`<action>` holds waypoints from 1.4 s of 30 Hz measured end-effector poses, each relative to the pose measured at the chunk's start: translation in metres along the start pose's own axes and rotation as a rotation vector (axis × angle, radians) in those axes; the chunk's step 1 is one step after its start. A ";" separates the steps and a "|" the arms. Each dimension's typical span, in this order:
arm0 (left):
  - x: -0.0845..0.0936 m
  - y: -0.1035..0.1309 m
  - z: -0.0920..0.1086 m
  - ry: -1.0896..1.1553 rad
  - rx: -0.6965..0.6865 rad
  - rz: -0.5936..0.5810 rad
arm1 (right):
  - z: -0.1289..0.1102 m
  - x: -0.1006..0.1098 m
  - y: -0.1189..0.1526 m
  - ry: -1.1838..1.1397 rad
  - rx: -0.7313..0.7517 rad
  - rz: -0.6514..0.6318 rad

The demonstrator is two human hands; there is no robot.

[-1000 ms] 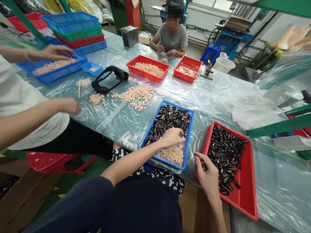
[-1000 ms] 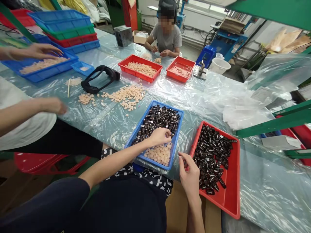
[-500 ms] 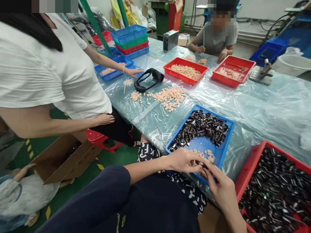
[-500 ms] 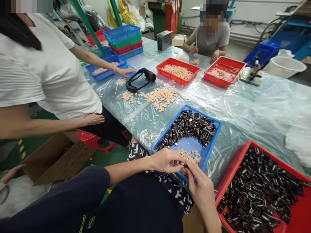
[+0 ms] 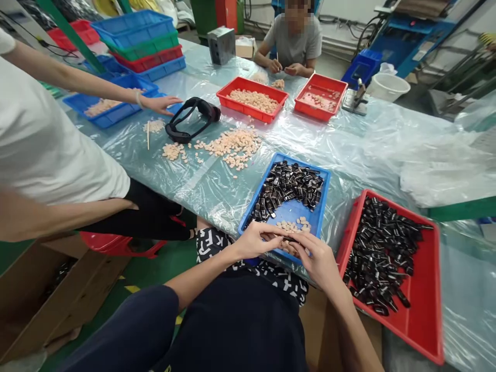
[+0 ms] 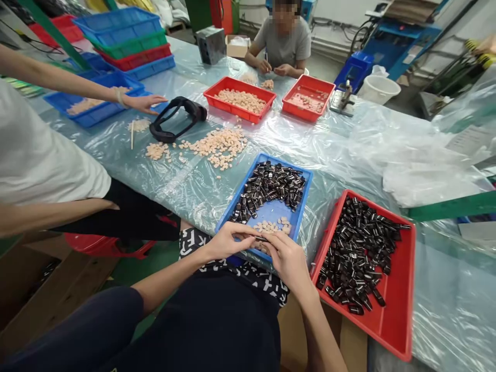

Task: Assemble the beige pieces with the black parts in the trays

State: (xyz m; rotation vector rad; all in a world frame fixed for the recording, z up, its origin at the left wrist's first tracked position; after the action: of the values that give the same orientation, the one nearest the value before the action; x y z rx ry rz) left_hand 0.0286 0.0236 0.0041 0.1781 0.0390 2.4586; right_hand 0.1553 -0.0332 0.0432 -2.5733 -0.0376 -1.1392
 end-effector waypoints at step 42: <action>-0.028 -0.004 0.008 0.096 -0.117 0.079 | 0.026 0.026 0.030 -0.103 -0.154 0.130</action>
State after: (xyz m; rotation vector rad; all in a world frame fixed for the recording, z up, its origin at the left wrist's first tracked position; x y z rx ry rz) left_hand 0.0541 0.0091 0.0086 0.0105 -0.0707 2.5379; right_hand 0.1963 -0.0567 0.0377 -2.7215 0.1986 -0.9974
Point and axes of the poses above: each hand's wrist, its own y-axis away from the middle knuckle, its own x-axis out of the back of the hand, z = x × y, the point moved 9 cm from there along -y, towards the middle knuckle, and after that the axes turned 2 degrees about z, right-handed, at the moved point
